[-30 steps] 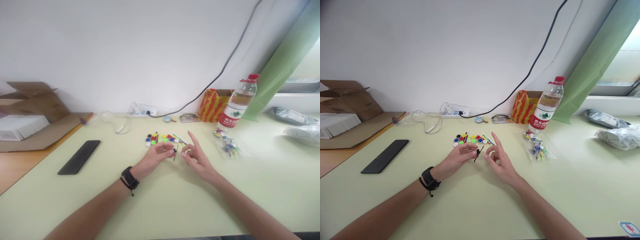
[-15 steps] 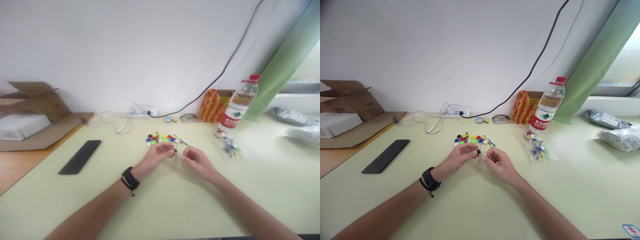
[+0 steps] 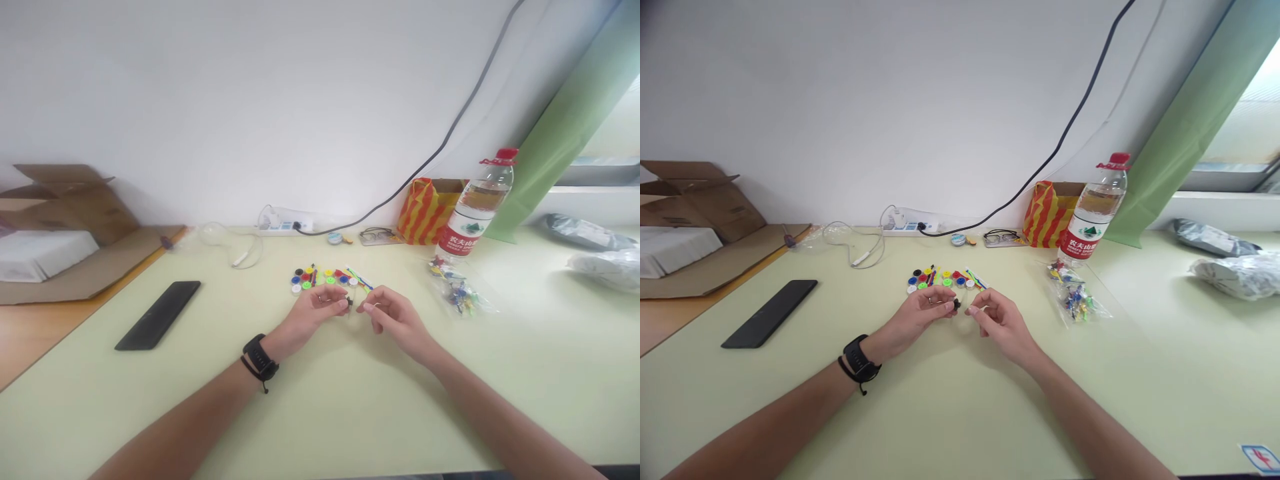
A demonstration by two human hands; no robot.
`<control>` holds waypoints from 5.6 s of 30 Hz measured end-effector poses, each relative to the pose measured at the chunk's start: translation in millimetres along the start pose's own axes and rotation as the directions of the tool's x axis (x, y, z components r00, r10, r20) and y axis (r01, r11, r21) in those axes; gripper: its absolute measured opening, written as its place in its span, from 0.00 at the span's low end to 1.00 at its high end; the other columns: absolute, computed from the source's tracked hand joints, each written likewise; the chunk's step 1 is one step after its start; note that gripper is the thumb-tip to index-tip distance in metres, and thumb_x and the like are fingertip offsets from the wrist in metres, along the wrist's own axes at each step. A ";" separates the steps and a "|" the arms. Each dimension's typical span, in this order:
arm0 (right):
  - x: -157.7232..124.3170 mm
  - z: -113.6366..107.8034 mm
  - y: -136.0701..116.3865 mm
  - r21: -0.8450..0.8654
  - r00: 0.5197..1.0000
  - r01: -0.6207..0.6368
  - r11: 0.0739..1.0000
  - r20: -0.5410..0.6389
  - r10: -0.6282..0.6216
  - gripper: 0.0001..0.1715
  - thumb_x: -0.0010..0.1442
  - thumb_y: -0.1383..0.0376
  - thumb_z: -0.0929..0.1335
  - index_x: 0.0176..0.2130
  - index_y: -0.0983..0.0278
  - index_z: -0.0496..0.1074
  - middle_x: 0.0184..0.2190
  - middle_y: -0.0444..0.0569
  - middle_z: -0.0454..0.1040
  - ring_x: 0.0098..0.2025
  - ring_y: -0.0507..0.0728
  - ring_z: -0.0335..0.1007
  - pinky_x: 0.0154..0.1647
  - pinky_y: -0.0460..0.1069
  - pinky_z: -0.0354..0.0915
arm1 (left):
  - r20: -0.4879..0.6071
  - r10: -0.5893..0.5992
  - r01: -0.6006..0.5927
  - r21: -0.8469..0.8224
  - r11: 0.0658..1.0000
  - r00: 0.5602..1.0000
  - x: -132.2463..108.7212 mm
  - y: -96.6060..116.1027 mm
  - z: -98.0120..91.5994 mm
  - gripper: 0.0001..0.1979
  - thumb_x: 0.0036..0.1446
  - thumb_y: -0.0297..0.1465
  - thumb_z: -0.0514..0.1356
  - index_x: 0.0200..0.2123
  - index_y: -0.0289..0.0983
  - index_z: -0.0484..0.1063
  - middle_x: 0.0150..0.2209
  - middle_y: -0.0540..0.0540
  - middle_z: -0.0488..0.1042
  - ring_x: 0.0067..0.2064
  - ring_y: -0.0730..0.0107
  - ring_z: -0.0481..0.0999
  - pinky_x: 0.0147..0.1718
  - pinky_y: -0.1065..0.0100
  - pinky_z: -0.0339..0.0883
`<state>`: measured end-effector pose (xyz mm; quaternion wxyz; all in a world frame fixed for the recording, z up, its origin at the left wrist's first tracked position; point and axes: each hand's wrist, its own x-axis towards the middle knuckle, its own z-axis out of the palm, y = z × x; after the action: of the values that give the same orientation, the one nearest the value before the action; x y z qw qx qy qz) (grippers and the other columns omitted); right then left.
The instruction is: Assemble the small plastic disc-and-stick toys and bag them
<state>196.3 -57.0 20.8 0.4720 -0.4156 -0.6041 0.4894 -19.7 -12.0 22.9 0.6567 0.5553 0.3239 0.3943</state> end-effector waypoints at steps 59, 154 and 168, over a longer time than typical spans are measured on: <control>1.6 -1.2 9.1 -0.105 0.996 -0.056 0.993 0.057 0.062 0.20 0.65 0.50 0.68 0.48 0.60 0.71 0.38 0.47 0.75 0.27 0.51 0.66 0.28 0.47 0.65 | 0.091 -0.062 0.056 0.070 0.996 0.994 -3.3 0.9 3.6 0.15 0.54 0.40 0.72 0.35 0.35 0.75 0.38 0.42 0.81 0.44 0.60 0.81 0.48 0.61 0.72; 28.7 133.0 -44.2 -0.057 0.971 0.014 0.998 0.241 0.000 0.12 0.70 0.61 0.61 0.33 0.61 0.62 0.29 0.42 0.65 0.31 0.52 0.59 0.32 0.47 0.56 | -0.100 0.737 -0.511 0.658 0.553 0.668 66.4 101.3 -9.6 0.10 0.64 0.38 0.62 0.37 0.38 0.76 0.33 0.49 0.78 0.35 0.71 0.77 0.35 0.70 0.69; 18.4 129.1 -76.8 -0.530 0.908 0.410 0.742 0.314 -0.277 0.13 0.69 0.65 0.59 0.30 0.61 0.58 0.23 0.41 0.63 0.23 0.51 0.49 0.27 0.49 0.42 | 0.156 0.791 -0.542 0.804 0.246 0.591 36.0 133.1 -2.8 0.07 0.64 0.35 0.62 0.36 0.39 0.78 0.23 0.52 0.72 0.26 0.73 0.70 0.30 0.68 0.64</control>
<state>63.2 -78.4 89.7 0.3352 -0.3655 -0.8387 0.2251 -26.0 30.6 153.9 0.0508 0.8025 0.2795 0.5247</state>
